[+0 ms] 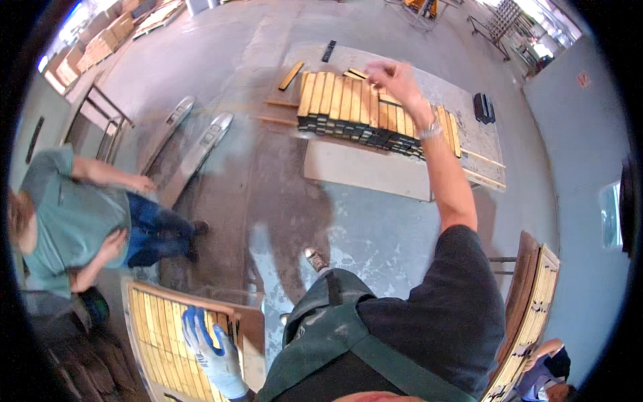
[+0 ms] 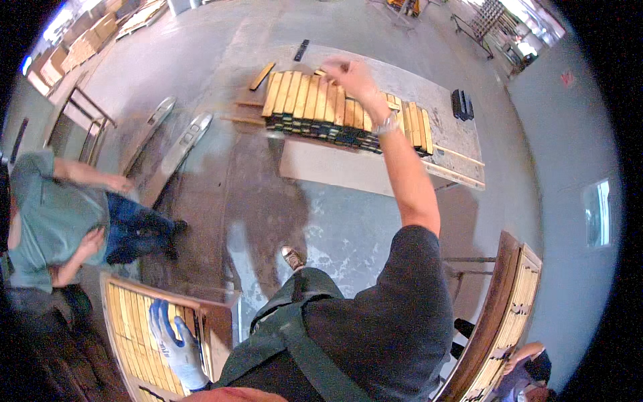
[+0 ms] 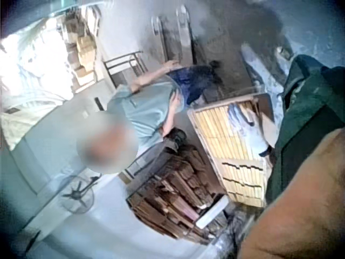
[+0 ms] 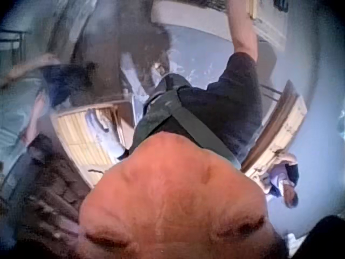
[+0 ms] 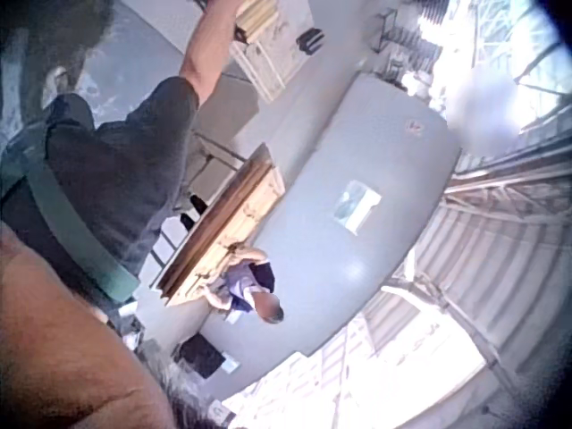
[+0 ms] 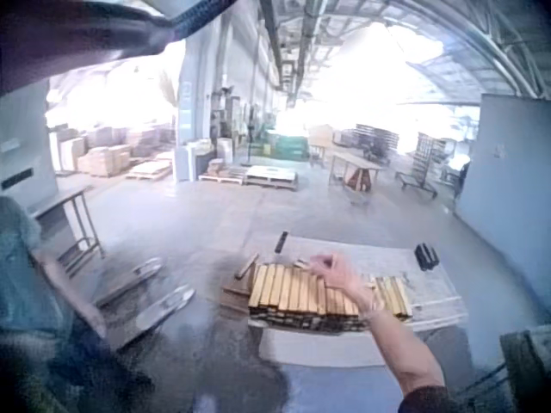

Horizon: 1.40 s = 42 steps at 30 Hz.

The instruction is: The person arranges small wooden planks with pre-drilled holes onto a large flat board, aligning them in neat rows. The person uses both hands to pick up, position, and adjust the planks, occasionally flipping the board to access different sides.

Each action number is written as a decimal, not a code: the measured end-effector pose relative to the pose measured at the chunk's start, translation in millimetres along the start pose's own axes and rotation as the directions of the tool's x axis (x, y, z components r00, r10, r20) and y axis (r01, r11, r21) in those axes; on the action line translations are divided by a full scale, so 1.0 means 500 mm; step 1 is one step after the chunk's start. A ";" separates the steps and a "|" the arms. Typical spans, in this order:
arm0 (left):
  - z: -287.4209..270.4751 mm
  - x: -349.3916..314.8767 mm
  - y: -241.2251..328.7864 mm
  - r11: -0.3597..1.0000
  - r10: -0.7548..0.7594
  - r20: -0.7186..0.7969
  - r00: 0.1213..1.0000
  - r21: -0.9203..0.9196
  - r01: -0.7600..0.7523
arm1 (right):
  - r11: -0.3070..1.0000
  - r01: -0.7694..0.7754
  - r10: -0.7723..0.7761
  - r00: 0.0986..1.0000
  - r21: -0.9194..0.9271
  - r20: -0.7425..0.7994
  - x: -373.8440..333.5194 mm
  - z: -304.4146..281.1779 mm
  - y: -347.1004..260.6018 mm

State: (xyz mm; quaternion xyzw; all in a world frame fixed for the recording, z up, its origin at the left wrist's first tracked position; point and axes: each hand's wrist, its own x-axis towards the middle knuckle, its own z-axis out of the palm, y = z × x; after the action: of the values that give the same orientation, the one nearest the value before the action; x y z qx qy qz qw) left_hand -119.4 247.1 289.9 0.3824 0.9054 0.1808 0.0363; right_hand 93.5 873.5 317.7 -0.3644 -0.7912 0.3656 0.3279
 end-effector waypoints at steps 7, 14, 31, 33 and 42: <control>0.085 0.109 0.047 0.999 0.019 0.054 0.998 0.046 -0.022 | 0.564 0.217 0.237 0.882 -0.797 0.408 0.116 -0.168 0.324; 0.072 0.120 0.058 0.996 -0.054 0.066 0.996 0.071 0.049 | 0.714 0.095 0.197 0.923 -0.693 0.329 0.024 -0.214 0.493; -0.013 -0.364 -0.192 0.949 -0.313 -0.310 0.898 -0.147 0.280 | 0.606 0.508 -0.744 0.090 0.612 0.662 -0.525 0.888 -0.587; -0.036 -0.447 -0.243 0.945 -0.319 -0.374 0.871 -0.195 0.262 | 0.452 0.526 -0.824 -0.063 0.721 0.563 -0.710 1.060 -0.732; -0.134 -0.880 -0.389 0.649 -0.751 -0.387 0.535 -0.280 0.708 | 0.109 0.745 -0.812 -0.315 0.658 0.491 -1.238 1.597 -0.992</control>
State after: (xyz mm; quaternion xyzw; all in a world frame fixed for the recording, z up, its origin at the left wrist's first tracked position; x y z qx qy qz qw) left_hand 44.9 -208.2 251.2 -0.0881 0.9523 0.2760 -0.0954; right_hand -379.2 -134.5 153.5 0.4954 -0.8431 0.1921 0.0831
